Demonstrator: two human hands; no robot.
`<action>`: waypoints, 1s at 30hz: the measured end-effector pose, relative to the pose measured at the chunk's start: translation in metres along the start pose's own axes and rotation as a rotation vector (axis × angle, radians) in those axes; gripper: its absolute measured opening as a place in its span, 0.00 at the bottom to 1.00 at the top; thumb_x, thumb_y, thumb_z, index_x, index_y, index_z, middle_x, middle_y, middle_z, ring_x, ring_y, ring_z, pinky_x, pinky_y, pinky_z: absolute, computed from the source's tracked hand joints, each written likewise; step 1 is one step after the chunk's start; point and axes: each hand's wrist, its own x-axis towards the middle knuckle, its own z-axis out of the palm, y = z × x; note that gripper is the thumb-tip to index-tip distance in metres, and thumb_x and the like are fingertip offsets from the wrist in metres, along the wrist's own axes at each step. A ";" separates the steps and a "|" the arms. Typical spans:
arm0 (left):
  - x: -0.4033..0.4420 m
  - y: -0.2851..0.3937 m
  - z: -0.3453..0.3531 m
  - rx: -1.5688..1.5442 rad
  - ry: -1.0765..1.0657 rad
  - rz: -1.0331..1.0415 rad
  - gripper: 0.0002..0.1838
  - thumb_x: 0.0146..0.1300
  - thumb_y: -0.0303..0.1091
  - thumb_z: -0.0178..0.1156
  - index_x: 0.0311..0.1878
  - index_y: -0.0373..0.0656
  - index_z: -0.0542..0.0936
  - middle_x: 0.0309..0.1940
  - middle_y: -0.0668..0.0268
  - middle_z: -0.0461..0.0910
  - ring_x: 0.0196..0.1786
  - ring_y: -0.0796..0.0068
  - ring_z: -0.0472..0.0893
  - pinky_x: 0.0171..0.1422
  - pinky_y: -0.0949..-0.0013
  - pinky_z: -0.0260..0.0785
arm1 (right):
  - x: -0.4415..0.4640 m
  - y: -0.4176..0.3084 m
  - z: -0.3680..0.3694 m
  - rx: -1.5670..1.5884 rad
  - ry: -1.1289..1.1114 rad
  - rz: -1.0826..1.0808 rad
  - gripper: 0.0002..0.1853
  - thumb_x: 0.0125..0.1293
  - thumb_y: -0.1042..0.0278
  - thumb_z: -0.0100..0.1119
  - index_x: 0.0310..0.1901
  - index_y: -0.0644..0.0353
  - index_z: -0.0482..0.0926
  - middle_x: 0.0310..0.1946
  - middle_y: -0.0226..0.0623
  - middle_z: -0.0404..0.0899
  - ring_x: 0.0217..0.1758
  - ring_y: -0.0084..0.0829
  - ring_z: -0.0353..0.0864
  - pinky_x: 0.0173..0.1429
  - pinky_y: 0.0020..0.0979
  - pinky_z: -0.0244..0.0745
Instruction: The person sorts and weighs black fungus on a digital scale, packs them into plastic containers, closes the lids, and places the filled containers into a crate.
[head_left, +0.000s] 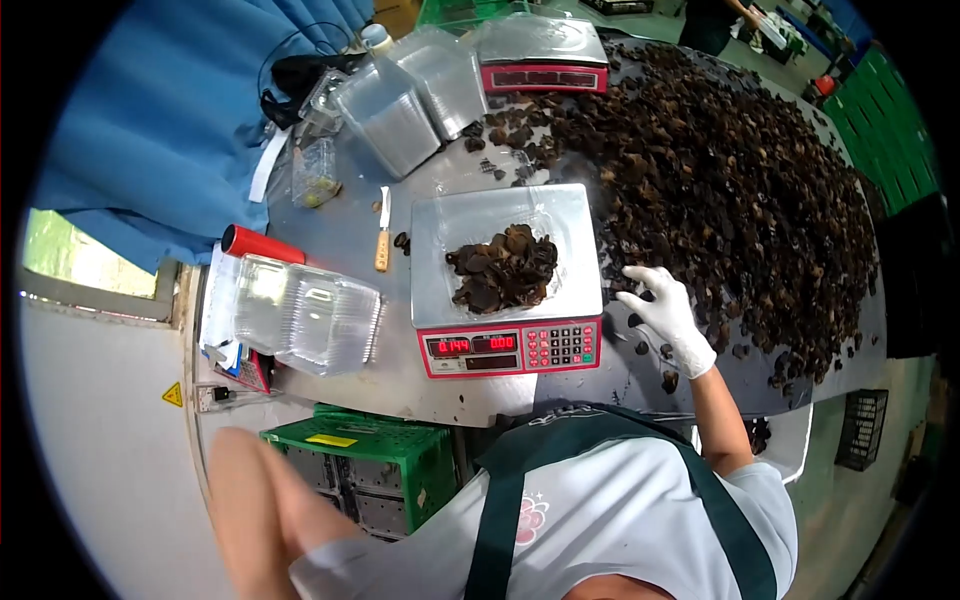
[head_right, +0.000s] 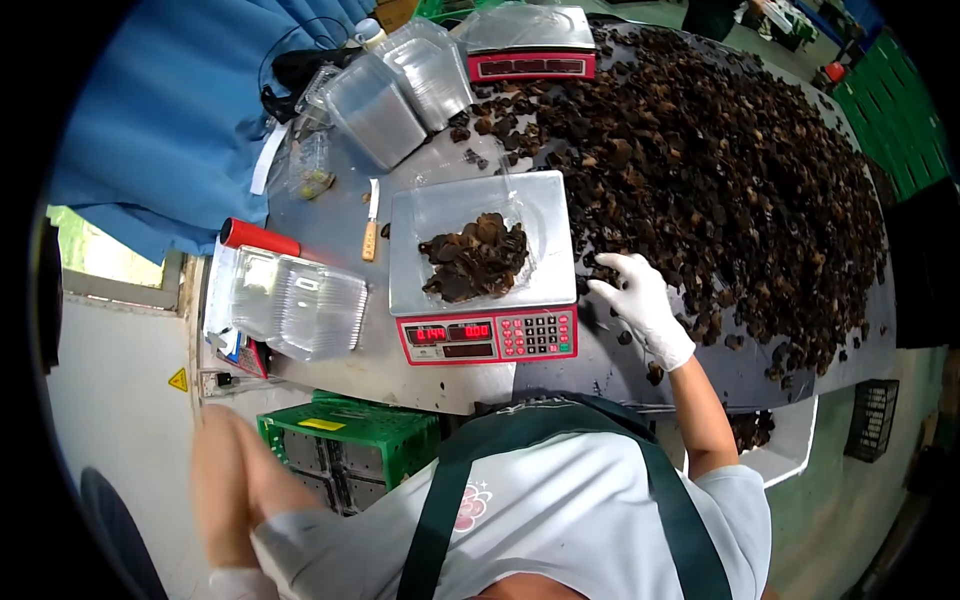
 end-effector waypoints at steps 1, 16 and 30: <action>0.001 0.000 0.001 -0.015 -0.009 0.008 0.21 0.67 0.31 0.48 0.60 0.29 0.70 0.62 0.45 0.68 0.65 0.51 0.69 0.73 0.48 0.58 | 0.004 -0.013 0.003 0.001 0.006 -0.012 0.20 0.53 0.60 0.71 0.47 0.57 0.81 0.41 0.41 0.82 0.44 0.40 0.81 0.49 0.34 0.77; -0.041 -0.030 0.014 0.012 0.032 -0.164 0.21 0.66 0.33 0.48 0.59 0.28 0.70 0.61 0.46 0.69 0.64 0.52 0.69 0.72 0.48 0.59 | 0.076 -0.092 0.072 -0.309 -0.010 -0.460 0.28 0.51 0.73 0.58 0.58 0.63 0.71 0.65 0.54 0.62 0.68 0.50 0.62 0.69 0.48 0.59; -0.113 -0.065 0.033 0.250 0.000 -0.578 0.22 0.66 0.34 0.47 0.57 0.28 0.71 0.59 0.47 0.70 0.63 0.53 0.70 0.71 0.48 0.60 | 0.063 0.018 -0.014 -0.143 0.128 -0.070 0.23 0.45 0.61 0.69 0.45 0.60 0.81 0.49 0.41 0.79 0.48 0.46 0.80 0.51 0.40 0.78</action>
